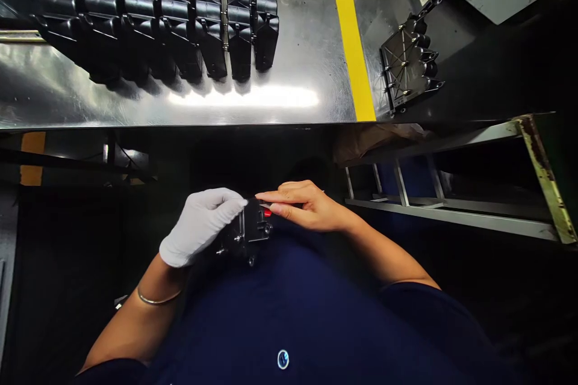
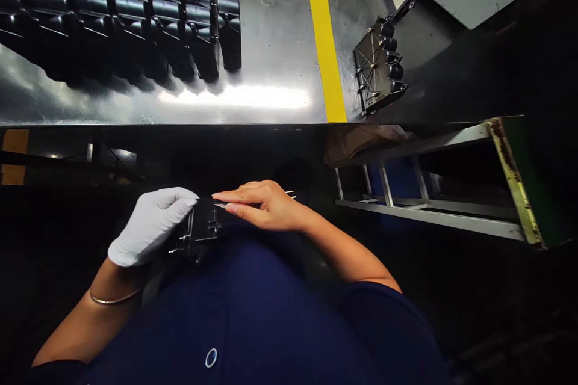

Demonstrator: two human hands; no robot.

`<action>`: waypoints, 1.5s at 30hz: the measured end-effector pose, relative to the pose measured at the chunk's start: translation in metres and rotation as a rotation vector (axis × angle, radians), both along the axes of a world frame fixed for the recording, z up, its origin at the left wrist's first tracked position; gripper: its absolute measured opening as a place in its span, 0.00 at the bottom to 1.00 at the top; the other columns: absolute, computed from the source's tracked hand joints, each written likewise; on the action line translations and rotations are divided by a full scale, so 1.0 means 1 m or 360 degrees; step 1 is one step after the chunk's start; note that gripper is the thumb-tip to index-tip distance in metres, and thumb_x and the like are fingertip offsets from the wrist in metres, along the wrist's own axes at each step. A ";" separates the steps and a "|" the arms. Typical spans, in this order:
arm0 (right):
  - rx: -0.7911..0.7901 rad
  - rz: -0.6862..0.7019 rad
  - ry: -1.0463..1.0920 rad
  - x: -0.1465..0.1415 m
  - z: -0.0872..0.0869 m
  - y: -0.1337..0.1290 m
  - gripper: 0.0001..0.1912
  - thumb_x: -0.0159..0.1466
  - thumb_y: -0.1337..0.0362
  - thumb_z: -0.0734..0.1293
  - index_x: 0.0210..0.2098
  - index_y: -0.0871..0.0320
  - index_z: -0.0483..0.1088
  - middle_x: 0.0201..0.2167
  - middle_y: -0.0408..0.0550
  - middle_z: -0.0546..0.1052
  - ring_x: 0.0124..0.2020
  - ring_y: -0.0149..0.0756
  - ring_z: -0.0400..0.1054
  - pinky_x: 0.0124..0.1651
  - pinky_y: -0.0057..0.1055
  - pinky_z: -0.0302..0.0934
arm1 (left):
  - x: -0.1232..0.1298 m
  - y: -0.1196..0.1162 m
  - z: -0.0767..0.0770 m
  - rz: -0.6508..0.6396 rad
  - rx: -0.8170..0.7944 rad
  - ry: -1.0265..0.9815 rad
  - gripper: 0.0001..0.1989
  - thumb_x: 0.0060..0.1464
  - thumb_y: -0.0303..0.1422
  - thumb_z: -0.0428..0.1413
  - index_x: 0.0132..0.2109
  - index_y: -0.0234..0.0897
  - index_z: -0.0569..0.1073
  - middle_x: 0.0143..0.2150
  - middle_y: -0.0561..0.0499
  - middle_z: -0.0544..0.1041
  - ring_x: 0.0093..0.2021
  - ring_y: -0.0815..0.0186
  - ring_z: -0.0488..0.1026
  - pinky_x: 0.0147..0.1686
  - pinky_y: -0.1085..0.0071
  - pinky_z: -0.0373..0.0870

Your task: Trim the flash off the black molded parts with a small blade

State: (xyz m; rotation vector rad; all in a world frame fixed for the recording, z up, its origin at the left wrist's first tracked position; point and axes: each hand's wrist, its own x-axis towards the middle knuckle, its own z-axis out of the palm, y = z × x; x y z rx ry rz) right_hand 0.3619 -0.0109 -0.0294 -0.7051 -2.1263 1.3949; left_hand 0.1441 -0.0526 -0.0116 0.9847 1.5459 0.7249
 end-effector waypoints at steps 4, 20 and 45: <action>-0.0085 -0.0009 0.0019 -0.001 0.001 0.000 0.15 0.68 0.65 0.63 0.51 0.60 0.75 0.35 0.50 0.80 0.31 0.27 0.71 0.36 0.24 0.64 | -0.001 -0.001 0.000 0.0022 -0.0005 0.0007 0.11 0.40 0.40 0.62 0.21 0.38 0.77 0.21 0.51 0.76 0.23 0.66 0.69 0.23 0.74 0.66; 0.0098 -0.0419 -0.0084 -0.014 0.002 -0.009 0.16 0.70 0.60 0.58 0.30 0.60 0.69 0.26 0.46 0.74 0.28 0.28 0.67 0.34 0.26 0.64 | 0.002 -0.010 -0.006 0.0265 0.0208 0.0116 0.10 0.43 0.40 0.63 0.23 0.39 0.77 0.21 0.52 0.74 0.23 0.66 0.68 0.25 0.72 0.65; 0.0141 -0.0023 0.0099 -0.008 0.011 0.000 0.17 0.68 0.65 0.61 0.23 0.62 0.69 0.20 0.45 0.72 0.22 0.23 0.64 0.27 0.21 0.59 | 0.012 -0.015 -0.005 0.0334 0.0273 -0.0030 0.10 0.42 0.37 0.62 0.21 0.37 0.75 0.18 0.54 0.72 0.20 0.70 0.65 0.19 0.75 0.63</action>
